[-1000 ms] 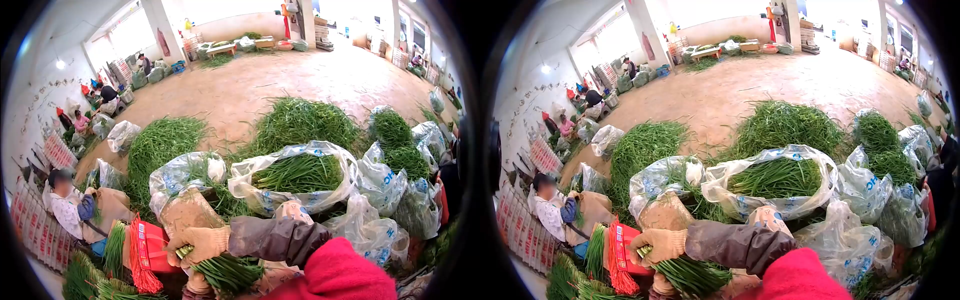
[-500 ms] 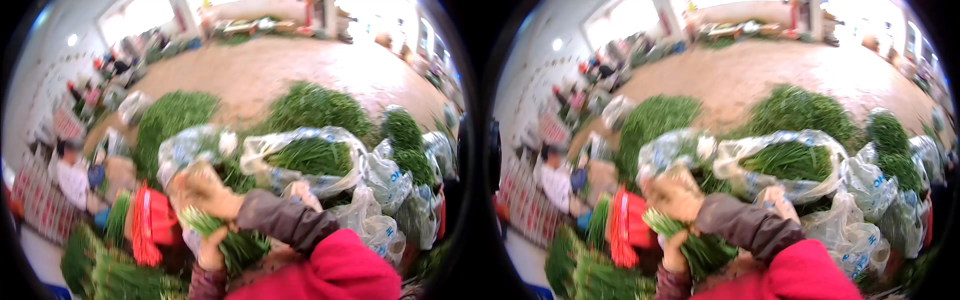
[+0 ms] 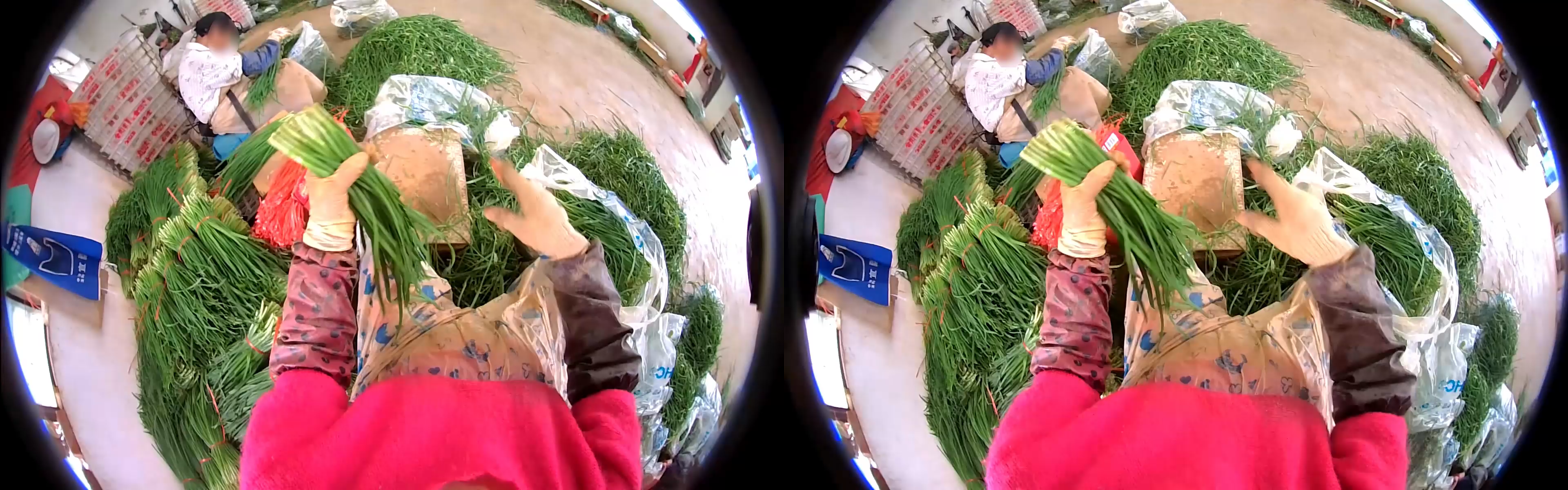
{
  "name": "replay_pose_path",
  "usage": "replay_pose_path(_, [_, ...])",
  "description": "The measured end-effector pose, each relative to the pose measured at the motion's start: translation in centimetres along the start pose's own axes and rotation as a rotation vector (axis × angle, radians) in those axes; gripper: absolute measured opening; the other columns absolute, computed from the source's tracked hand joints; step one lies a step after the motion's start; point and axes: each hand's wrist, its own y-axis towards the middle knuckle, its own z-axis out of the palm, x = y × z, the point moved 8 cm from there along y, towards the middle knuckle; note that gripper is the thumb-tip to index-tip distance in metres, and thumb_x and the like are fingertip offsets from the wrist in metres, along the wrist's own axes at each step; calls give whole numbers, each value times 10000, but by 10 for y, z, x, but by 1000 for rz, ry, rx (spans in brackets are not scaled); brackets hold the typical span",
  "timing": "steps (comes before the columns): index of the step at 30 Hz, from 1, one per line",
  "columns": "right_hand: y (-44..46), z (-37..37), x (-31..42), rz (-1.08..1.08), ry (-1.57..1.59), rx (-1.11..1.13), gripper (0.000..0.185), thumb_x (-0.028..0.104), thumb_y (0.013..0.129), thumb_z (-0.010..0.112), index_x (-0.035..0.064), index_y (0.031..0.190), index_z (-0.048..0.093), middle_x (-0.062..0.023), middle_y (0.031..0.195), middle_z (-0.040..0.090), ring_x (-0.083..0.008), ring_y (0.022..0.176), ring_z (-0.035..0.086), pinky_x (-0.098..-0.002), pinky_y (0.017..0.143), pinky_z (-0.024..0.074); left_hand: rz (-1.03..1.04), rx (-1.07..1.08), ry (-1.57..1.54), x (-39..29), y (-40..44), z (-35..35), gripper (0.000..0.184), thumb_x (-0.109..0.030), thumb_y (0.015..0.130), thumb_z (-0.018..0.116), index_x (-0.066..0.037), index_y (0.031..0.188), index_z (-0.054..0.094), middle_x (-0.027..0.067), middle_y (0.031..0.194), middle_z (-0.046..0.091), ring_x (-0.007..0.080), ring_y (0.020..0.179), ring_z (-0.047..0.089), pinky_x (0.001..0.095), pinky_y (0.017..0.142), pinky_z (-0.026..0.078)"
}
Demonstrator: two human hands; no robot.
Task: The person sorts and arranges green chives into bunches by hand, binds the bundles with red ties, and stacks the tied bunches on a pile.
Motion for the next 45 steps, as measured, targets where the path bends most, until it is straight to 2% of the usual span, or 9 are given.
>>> replay_pose_path(5, [31,24,77,-256,186,-27,1123,197,664,843,55,1506,112,-192,1473,374,-296,1346,397,-351,1079,345,-38,85,176,29,-19,67,320,24,751,728,-23,1044,610,52,899,669,156,799,653,282,735,534])
replay_pose_path(7, [34,51,55,-47,420,59,1288,228,568,876,112,1520,16,-248,1458,351,-354,1319,421,-377,1061,369,-8,35,4,42,-23,78,337,25,739,725,-17,1053,610,44,924,666,157,815,644,291,724,531])
replay_pose_path(14, [13,129,-56,237,371,210,1025,130,665,735,153,1507,150,-211,1182,592,-364,1085,596,-400,918,474,-448,37,-201,166,-63,46,557,-44,718,776,-41,1208,510,42,984,634,174,882,614,313,796,511])
replay_pose_path(18, [7,157,-96,541,172,359,960,163,664,728,94,1485,235,-197,1158,616,-324,1081,604,-366,904,467,-580,142,396,163,-66,-34,417,-158,810,708,7,1151,533,45,913,630,145,814,606,279,733,504])
replay_pose_path(19, [7,160,-104,567,166,363,960,163,664,728,94,1485,235,-197,1158,616,-324,1081,604,-366,904,467,-661,104,737,142,-62,-66,389,-168,830,685,15,1144,547,53,891,638,134,768,604,267,691,502])
replay_pose_path(24, [35,150,-186,807,120,143,917,210,679,705,80,1472,264,-214,1121,635,-335,1037,618,-386,869,471,-404,-621,550,86,-93,-254,345,-126,881,628,-41,1202,534,127,822,692,187,640,648,282,585,535])
replay_pose_path(31, [65,212,-213,560,-182,487,830,137,721,658,18,1432,246,-262,977,655,-409,912,640,-446,780,504,-322,-736,674,42,-103,-277,199,-88,884,641,-55,1078,607,68,717,667,100,509,560,224,476,432])
replay_pose_path(37, [-38,228,-121,141,-387,1214,820,161,657,674,28,1387,326,-226,852,658,-399,855,648,-456,719,514,-265,-769,906,18,-65,-291,213,-63,882,631,-19,1090,629,36,706,633,78,527,522,199,495,413])
replay_pose_path(45, [-52,212,-125,193,-311,1067,721,153,719,632,-5,1359,339,-220,912,664,-389,861,654,-463,719,510,-289,-533,1633,28,-3,-312,333,-182,848,686,-59,1154,640,39,686,641,98,564,585,264,543,461])
